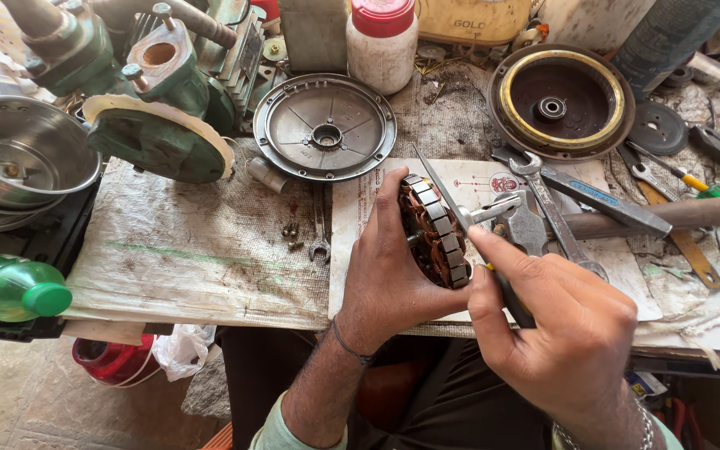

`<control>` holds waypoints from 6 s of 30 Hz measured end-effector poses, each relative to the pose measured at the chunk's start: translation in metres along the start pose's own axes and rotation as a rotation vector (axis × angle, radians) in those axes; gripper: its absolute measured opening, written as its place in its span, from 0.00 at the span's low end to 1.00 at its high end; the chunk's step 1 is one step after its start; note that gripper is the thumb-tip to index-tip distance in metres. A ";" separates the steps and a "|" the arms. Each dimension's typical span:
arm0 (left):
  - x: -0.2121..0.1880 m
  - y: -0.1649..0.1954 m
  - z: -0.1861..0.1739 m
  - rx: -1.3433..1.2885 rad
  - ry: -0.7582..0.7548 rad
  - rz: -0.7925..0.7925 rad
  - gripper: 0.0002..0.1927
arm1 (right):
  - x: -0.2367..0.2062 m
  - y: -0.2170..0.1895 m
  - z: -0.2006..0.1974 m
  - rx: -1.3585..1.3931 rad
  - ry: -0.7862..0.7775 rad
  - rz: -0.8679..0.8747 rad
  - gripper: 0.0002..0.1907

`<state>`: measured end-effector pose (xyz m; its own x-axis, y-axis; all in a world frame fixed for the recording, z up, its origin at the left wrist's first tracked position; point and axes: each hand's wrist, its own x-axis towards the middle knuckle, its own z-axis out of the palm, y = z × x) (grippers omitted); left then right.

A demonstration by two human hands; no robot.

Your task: The person holds a motor rotor in one hand and files its edge with a flat file, rotating the rotor to work around its circumference. They briefly set the file down to reposition the rotor on the shaft, then resume filing the rotor's edge.

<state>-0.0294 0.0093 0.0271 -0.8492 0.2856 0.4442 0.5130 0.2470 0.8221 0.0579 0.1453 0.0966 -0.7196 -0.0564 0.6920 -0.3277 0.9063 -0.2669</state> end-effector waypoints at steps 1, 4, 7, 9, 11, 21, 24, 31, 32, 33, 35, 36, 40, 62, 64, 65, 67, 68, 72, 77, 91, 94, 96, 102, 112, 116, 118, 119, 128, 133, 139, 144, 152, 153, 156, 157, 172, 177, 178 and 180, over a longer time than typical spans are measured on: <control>0.000 0.000 0.000 -0.005 0.002 0.010 0.68 | -0.001 0.000 -0.001 -0.032 -0.008 0.022 0.17; 0.000 0.000 0.001 -0.023 0.007 0.030 0.68 | -0.001 -0.001 -0.001 -0.090 -0.011 0.062 0.16; -0.001 -0.001 0.000 -0.033 0.005 0.027 0.68 | 0.000 -0.001 -0.001 -0.078 0.019 0.044 0.15; -0.001 -0.001 0.000 -0.029 0.001 0.026 0.68 | 0.001 -0.001 0.000 -0.088 0.015 0.030 0.15; -0.001 -0.002 0.001 -0.026 0.011 0.046 0.67 | 0.000 0.000 0.000 -0.091 0.002 0.048 0.15; 0.000 -0.003 0.001 0.008 0.000 0.001 0.68 | -0.004 0.001 0.003 -0.026 -0.018 0.019 0.16; -0.001 -0.005 0.002 0.034 0.013 0.035 0.68 | -0.003 0.001 0.004 -0.012 -0.012 0.001 0.15; -0.001 -0.006 0.002 0.009 0.005 0.020 0.68 | 0.000 0.000 0.007 -0.030 -0.035 -0.014 0.15; -0.001 -0.007 0.002 0.008 0.007 0.021 0.68 | 0.000 -0.001 0.007 -0.029 -0.035 -0.016 0.15; -0.001 -0.007 0.002 0.008 0.008 0.022 0.68 | 0.000 -0.001 0.006 -0.027 -0.035 -0.017 0.15; -0.002 -0.007 0.001 0.023 0.025 0.071 0.69 | -0.001 -0.002 0.005 -0.029 -0.037 -0.027 0.15; -0.002 -0.007 0.001 0.031 0.033 0.097 0.69 | -0.001 -0.003 0.004 -0.031 -0.036 -0.032 0.15; -0.001 -0.005 -0.001 -0.009 -0.031 0.001 0.67 | 0.000 -0.004 0.004 -0.031 -0.039 -0.023 0.15; -0.001 0.001 -0.002 0.007 -0.003 0.057 0.68 | 0.006 -0.001 0.002 0.047 -0.007 0.044 0.15; 0.000 0.002 -0.002 0.006 -0.018 0.058 0.68 | 0.007 0.001 0.004 0.057 -0.003 0.071 0.15; -0.001 0.003 -0.002 0.016 -0.030 0.032 0.68 | 0.007 0.001 0.006 0.030 -0.018 0.085 0.14; -0.001 0.003 -0.001 0.045 -0.022 0.051 0.68 | 0.007 0.002 0.010 0.016 -0.026 0.125 0.13; -0.002 0.003 -0.001 0.064 -0.004 0.094 0.67 | 0.007 0.002 0.013 0.029 -0.021 0.154 0.13; -0.005 0.001 0.004 0.108 0.010 0.126 0.65 | 0.004 0.006 0.021 0.053 -0.002 0.201 0.17; -0.009 0.002 0.001 0.081 0.040 0.199 0.63 | 0.003 0.009 0.025 0.124 0.009 0.216 0.16; -0.003 0.001 -0.042 -0.237 -0.186 0.202 0.31 | 0.005 0.010 0.020 0.250 -0.042 0.227 0.12; -0.002 -0.002 -0.043 -0.286 -0.207 0.182 0.22 | 0.006 0.009 0.017 0.252 -0.056 0.234 0.11; -0.001 -0.004 -0.041 -0.308 -0.195 0.149 0.13 | 0.006 0.008 0.015 0.261 -0.079 0.244 0.12; -0.002 -0.004 -0.037 -0.359 -0.179 0.158 0.13 | 0.006 0.006 0.012 0.273 -0.087 0.258 0.13; -0.006 0.001 -0.030 -0.271 -0.126 0.167 0.12 | 0.005 0.006 0.013 0.265 -0.051 0.253 0.12; -0.007 0.003 -0.030 -0.243 -0.127 0.149 0.12 | 0.005 0.006 0.013 0.270 -0.044 0.238 0.13; -0.007 0.003 -0.030 -0.221 -0.120 0.156 0.12 | 0.005 0.006 0.014 0.270 -0.041 0.234 0.13; -0.007 0.003 -0.030 -0.231 -0.122 0.145 0.12 | 0.005 0.006 0.014 0.270 -0.041 0.235 0.13; -0.007 -0.004 -0.029 -0.307 -0.159 0.132 0.11 | 0.005 0.005 0.014 0.275 -0.046 0.226 0.13; -0.005 -0.011 -0.027 -0.321 -0.176 0.163 0.12 | 0.005 0.005 0.014 0.269 -0.058 0.224 0.12; -0.005 -0.014 -0.023 -0.395 -0.181 0.136 0.13 | 0.005 0.006 0.014 0.272 -0.048 0.220 0.11; -0.006 -0.015 -0.022 -0.295 -0.171 0.189 0.10 | 0.006 0.006 0.013 0.273 -0.060 0.209 0.12; -0.007 -0.015 -0.022 -0.324 -0.182 0.163 0.11 | 0.008 0.004 0.013 0.255 -0.078 0.231 0.12; -0.007 -0.015 -0.021 -0.335 -0.183 0.160 0.11 | 0.007 0.004 0.013 0.252 -0.077 0.231 0.12; -0.006 -0.015 -0.019 -0.310 -0.177 0.184 0.11 | 0.008 0.004 0.013 0.288 -0.080 0.228 0.13; -0.006 -0.015 -0.018 -0.301 -0.180 0.185 0.11 | 0.008 0.004 0.012 0.289 -0.083 0.233 0.12; -0.005 -0.009 -0.019 -0.284 -0.150 0.187 0.11 | 0.005 0.008 0.014 0.298 -0.053 0.244 0.09; -0.006 -0.006 -0.029 -0.322 -0.229 0.196 0.25 | 0.006 0.010 0.015 0.244 -0.022 0.246 0.07; -0.007 -0.004 -0.029 -0.302 -0.211 0.215 0.32 | 0.006 0.011 0.015 0.245 -0.020 0.238 0.07; -0.008 0.000 -0.026 -0.241 -0.162 0.241 0.46 | 0.006 0.012 0.016 0.250 -0.015 0.222 0.07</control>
<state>-0.0259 -0.0173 0.0325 -0.6674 0.4560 0.5888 0.6349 -0.0648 0.7698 0.0400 0.1489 0.0876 -0.7989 0.1229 0.5888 -0.3005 0.7664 -0.5678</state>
